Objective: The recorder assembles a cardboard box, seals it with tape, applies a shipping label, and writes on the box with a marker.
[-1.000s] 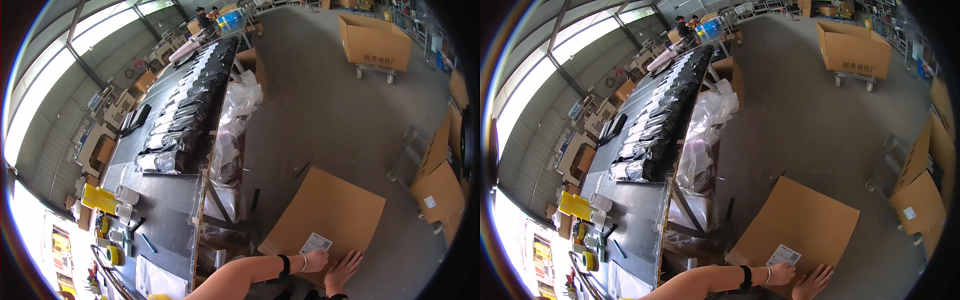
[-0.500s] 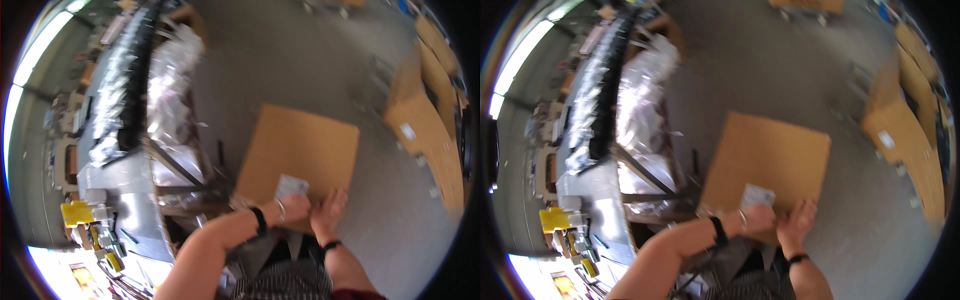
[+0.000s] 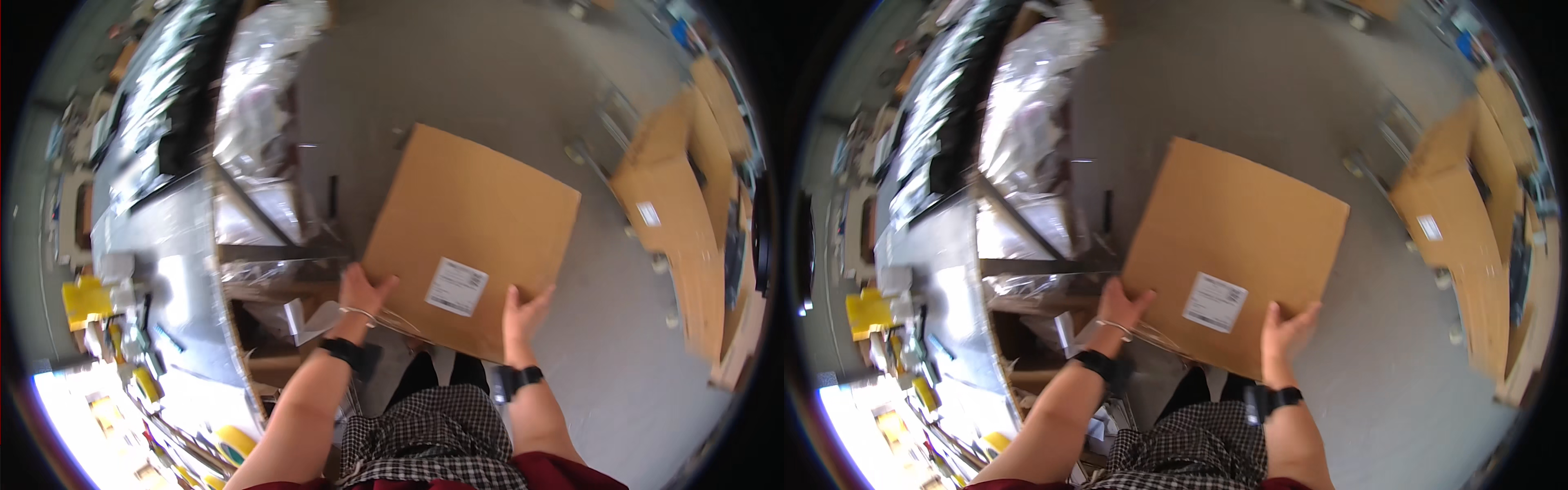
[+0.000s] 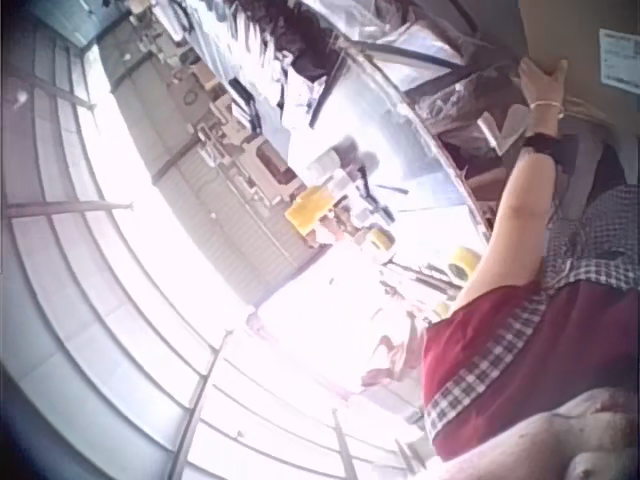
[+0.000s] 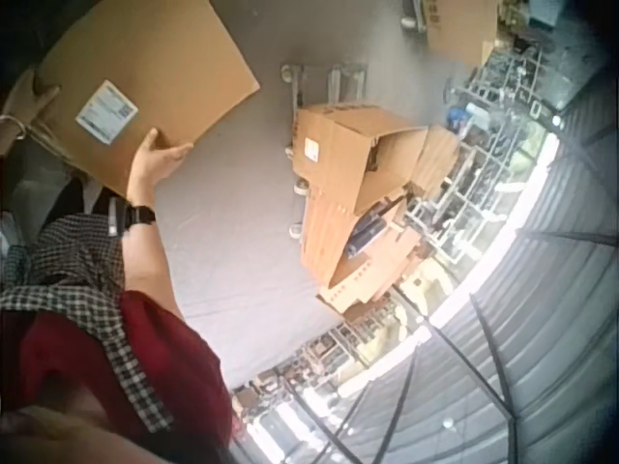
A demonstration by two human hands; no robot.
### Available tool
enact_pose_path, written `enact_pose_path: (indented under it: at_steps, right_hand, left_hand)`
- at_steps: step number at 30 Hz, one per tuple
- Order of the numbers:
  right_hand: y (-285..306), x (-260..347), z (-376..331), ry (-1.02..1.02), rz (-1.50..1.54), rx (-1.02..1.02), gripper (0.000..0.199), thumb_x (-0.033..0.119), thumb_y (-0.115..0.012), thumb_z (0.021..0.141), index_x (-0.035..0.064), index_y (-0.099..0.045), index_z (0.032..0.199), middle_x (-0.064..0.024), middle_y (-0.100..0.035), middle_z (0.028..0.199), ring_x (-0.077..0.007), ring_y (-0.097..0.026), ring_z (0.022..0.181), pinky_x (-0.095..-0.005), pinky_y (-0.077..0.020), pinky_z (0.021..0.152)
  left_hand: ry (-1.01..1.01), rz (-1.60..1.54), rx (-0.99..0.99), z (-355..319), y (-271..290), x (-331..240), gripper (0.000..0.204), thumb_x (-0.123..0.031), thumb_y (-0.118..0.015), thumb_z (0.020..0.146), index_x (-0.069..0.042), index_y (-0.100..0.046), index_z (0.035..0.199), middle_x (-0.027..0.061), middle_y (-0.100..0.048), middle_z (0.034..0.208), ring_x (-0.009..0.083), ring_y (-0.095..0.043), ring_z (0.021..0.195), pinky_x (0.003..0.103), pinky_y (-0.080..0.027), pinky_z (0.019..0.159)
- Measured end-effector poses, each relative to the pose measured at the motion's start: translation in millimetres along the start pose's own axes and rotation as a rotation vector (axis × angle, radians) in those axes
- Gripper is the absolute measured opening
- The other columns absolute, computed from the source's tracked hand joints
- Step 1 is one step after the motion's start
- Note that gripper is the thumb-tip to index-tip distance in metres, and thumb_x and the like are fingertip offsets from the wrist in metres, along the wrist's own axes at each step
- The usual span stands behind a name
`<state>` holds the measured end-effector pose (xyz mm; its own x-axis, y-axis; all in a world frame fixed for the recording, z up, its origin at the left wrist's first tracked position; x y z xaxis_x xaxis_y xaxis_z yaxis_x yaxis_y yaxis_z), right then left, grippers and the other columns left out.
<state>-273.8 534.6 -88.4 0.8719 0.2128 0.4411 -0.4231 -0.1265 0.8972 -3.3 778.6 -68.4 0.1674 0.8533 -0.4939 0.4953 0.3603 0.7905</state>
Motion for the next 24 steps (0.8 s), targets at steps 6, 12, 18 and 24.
enact_pose_path:
  at_steps: [6, 12, 18, 24]
  right_hand:
    - [2.8, 85.2, 26.7, 0.33, 0.131, 0.246, 0.091, 0.02, -0.077, 0.077, 0.0045, -0.022, 0.149, -0.0275, -0.038, 0.141, -0.0427, -0.041, 0.128, -0.0476, -0.0363, 0.107]
    - [-47.1, 142.5, 27.7, 0.677, 0.08, 0.444, 0.095, 0.02, -0.078, 0.074, 0.0098, -0.022, 0.149, -0.0255, -0.037, 0.142, -0.0432, -0.036, 0.131, -0.0503, -0.0328, 0.108]
    - [-34.4, 148.4, -51.7, 0.864, -0.127, 0.348, 0.069, 0.015, -0.077, 0.076, 0.0032, -0.042, 0.134, -0.0243, -0.038, 0.136, -0.0394, -0.037, 0.127, -0.0528, -0.0313, 0.104]
    - [-95.6, 75.2, -72.7, 0.713, 0.187, 0.518, 0.037, 0.0, -0.07, 0.079, -0.0023, -0.056, 0.113, -0.016, -0.057, 0.111, -0.0245, -0.062, 0.096, -0.0354, -0.0517, 0.08]
  left_hand:
    - [0.342, -0.182, -0.205, -105.9, -11.1, 76.9, 0.077, -0.048, -0.075, 0.074, 0.003, -0.045, 0.123, 0.0267, -0.055, 0.117, 0.0429, -0.055, 0.108, 0.048, -0.046, 0.091]
    - [0.55, -0.386, -0.247, -166.8, -29.2, 113.7, 0.083, -0.049, -0.074, 0.075, -0.002, -0.039, 0.134, 0.0254, -0.052, 0.125, 0.0425, -0.054, 0.112, 0.046, -0.046, 0.096]
    - [0.906, -0.421, -0.096, -186.9, -67.9, 123.5, 0.117, -0.065, -0.077, 0.061, -0.01, -0.021, 0.148, 0.0226, -0.038, 0.141, 0.0424, -0.039, 0.13, 0.05, -0.036, 0.105]
    - [0.969, -0.347, -0.142, -177.9, -89.2, 103.0, 0.115, -0.06, -0.078, 0.063, -0.013, -0.018, 0.149, 0.0239, -0.034, 0.143, 0.0457, -0.034, 0.131, 0.052, -0.033, 0.107]
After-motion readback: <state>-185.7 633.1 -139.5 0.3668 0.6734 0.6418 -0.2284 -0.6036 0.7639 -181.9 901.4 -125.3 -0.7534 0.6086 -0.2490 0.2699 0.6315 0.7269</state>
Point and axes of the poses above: each hand's wrist, its own z-axis towards the middle knuckle, its own y-axis out of the back of the hand, x = y × z, the point moved 4 cm from there along z, towards the middle knuckle
